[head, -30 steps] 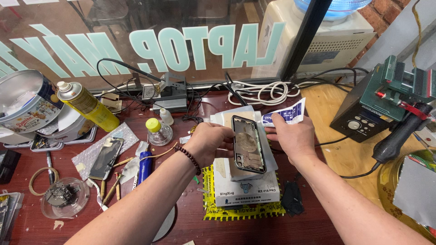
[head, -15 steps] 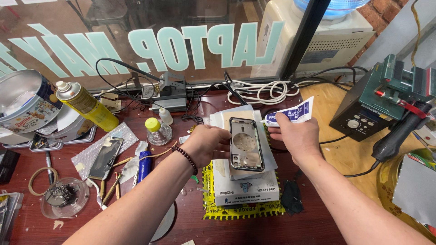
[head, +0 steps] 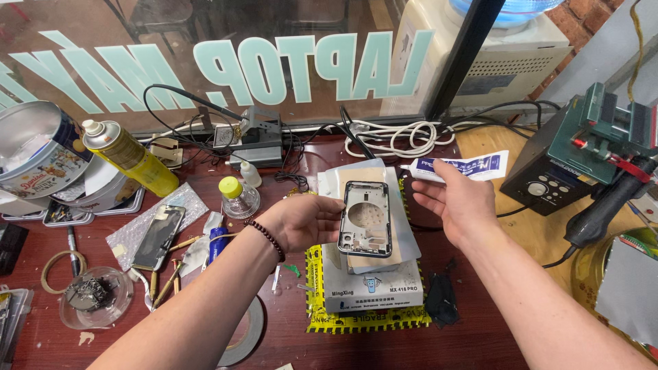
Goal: The person applies adhesive from a tube around the inner edge of a disassembled phone frame resting on a box, rotating the frame to reach all sides, then picks up the phone's back panel and presses it onto the frame to reattach it.
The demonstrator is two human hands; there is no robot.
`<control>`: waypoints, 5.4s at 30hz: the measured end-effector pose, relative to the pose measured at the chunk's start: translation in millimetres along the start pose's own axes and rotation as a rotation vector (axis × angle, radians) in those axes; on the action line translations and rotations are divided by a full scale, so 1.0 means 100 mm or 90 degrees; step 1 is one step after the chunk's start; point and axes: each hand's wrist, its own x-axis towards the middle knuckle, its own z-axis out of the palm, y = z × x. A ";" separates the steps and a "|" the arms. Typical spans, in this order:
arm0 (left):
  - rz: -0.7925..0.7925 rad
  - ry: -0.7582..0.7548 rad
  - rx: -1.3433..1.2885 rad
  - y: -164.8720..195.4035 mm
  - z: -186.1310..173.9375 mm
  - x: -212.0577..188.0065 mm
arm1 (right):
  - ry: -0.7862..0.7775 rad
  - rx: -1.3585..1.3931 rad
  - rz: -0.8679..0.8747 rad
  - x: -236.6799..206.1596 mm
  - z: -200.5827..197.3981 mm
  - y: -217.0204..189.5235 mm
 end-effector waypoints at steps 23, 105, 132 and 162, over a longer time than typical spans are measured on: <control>-0.014 0.053 -0.049 -0.10 0.24 -0.19 | -0.016 0.026 0.020 0.01 -0.31 0.01; 0.123 -0.058 -0.474 -0.34 0.09 -0.52 | -0.009 0.082 0.071 -0.02 -0.40 0.07; 0.050 -0.134 -0.514 -0.30 -0.13 -0.22 | 0.007 0.060 0.120 0.25 -0.25 0.29; 0.039 -0.046 -0.458 -0.12 0.00 -0.26 | -0.096 -0.012 -0.005 -0.08 -0.14 0.15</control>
